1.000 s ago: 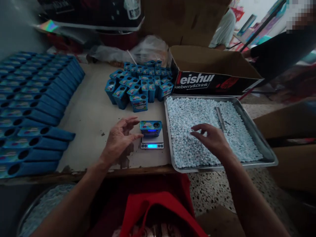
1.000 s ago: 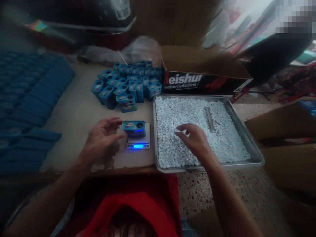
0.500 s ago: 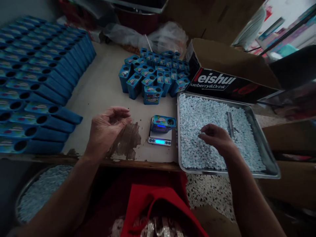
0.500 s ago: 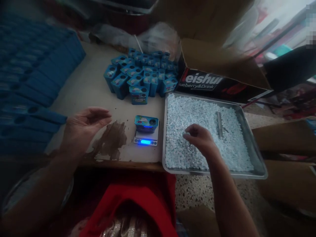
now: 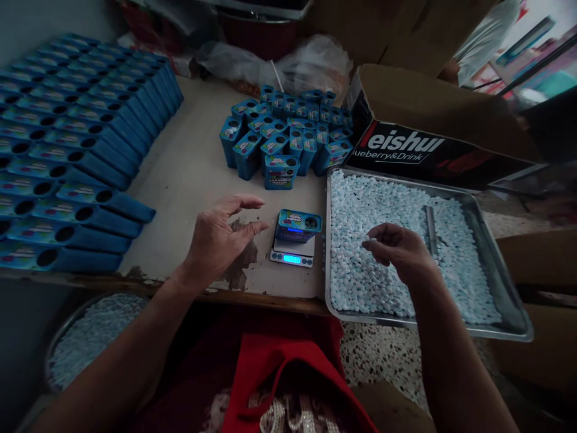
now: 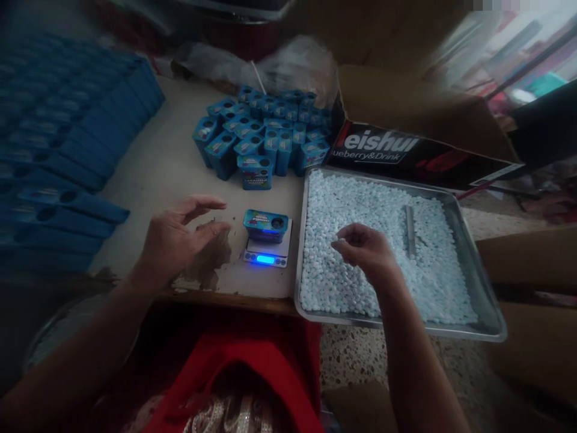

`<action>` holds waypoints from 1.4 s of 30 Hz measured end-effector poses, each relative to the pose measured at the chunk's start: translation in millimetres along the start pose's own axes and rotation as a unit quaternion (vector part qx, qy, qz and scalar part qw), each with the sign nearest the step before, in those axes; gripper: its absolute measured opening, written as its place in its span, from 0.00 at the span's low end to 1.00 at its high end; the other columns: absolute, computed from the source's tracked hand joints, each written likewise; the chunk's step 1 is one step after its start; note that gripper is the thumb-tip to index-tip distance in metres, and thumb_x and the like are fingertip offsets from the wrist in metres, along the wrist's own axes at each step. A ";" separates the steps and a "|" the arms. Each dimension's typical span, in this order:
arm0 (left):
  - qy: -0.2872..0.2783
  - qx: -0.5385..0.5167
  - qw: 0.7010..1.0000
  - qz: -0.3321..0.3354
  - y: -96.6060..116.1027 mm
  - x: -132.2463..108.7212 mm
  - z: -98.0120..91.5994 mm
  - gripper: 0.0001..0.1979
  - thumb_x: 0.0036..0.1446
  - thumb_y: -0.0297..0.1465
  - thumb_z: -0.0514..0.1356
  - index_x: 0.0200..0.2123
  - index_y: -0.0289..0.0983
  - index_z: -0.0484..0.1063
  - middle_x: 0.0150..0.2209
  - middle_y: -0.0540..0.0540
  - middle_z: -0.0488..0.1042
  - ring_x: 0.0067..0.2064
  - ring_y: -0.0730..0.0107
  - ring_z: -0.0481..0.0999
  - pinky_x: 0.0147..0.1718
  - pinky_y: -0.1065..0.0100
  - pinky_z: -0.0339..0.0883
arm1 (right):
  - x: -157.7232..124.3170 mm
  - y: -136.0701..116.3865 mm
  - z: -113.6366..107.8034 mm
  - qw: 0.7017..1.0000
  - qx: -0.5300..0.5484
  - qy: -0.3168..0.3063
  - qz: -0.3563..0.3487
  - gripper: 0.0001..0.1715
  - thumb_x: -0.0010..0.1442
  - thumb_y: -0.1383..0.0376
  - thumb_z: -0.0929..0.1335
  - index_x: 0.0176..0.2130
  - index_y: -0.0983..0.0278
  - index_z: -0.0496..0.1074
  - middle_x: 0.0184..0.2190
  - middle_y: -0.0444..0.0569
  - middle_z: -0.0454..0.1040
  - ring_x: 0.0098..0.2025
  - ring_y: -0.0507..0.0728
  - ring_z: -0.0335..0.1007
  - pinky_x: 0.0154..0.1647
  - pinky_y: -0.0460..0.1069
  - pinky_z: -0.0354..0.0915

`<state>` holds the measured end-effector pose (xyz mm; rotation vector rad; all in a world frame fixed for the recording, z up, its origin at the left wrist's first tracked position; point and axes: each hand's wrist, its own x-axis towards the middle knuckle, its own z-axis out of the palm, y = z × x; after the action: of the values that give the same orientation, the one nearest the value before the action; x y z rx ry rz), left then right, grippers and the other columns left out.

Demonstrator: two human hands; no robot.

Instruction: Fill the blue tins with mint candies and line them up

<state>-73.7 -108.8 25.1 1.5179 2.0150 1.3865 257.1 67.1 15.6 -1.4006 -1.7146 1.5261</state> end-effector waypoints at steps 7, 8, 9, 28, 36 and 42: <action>-0.037 0.045 0.997 0.050 -8.1 1.9 29.3 0.36 0.52 0.35 0.78 0.63 0.41 0.71 0.60 0.40 0.78 0.60 0.53 0.78 0.61 0.54 0.74 | -3.7 -23.9 4.6 0.987 -0.145 -0.006 -0.070 0.15 0.52 0.58 0.81 0.37 0.61 0.81 0.25 0.45 0.76 0.22 0.52 0.66 0.23 0.48 0.61; -0.047 0.041 0.998 0.030 -8.8 1.3 35.5 0.35 0.54 0.35 0.77 0.63 0.41 0.71 0.59 0.41 0.78 0.59 0.53 0.79 0.58 0.55 0.76 | -4.3 -25.8 5.2 0.975 -0.200 0.004 -0.094 0.15 0.51 0.58 0.81 0.39 0.61 0.83 0.29 0.48 0.79 0.25 0.53 0.69 0.26 0.49 0.64; -0.060 0.035 0.998 0.010 -8.3 1.6 41.4 0.30 0.56 0.34 0.75 0.61 0.41 0.72 0.57 0.42 0.80 0.56 0.55 0.81 0.55 0.57 0.77 | -5.0 -27.0 7.2 0.963 -0.243 0.019 -0.117 0.16 0.51 0.58 0.82 0.40 0.59 0.84 0.35 0.50 0.81 0.29 0.55 0.72 0.29 0.50 0.66; -0.024 0.092 0.944 0.316 14.4 30.1 65.9 0.15 0.68 0.23 0.59 0.54 0.42 0.78 0.52 0.41 0.80 0.57 0.56 0.77 0.59 0.52 0.74 | -11.9 -41.0 88.8 0.855 0.493 -0.064 0.148 0.12 0.70 0.78 0.64 0.45 0.71 0.77 0.39 0.57 0.85 0.39 0.57 0.85 0.43 0.50 0.82; -0.001 0.114 0.921 0.374 13.9 35.3 57.6 0.20 0.66 0.19 0.61 0.57 0.42 0.77 0.52 0.41 0.80 0.58 0.54 0.76 0.61 0.52 0.72 | -9.7 -44.4 93.5 0.875 0.464 -0.082 0.112 0.17 0.61 0.84 0.64 0.41 0.74 0.80 0.39 0.56 0.85 0.38 0.55 0.84 0.45 0.48 0.82; 0.010 0.145 0.913 0.381 10.0 27.4 58.5 0.19 0.65 0.20 0.63 0.56 0.41 0.78 0.52 0.40 0.80 0.57 0.52 0.76 0.59 0.50 0.73 | 0.5 -36.3 93.4 0.877 0.448 -0.120 0.125 0.14 0.60 0.82 0.68 0.40 0.72 0.81 0.40 0.55 0.85 0.40 0.55 0.84 0.49 0.48 0.81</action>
<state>-39.4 -54.8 11.9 2.6216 1.7542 1.3549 164.6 29.2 21.9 -0.9542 -0.7003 2.2847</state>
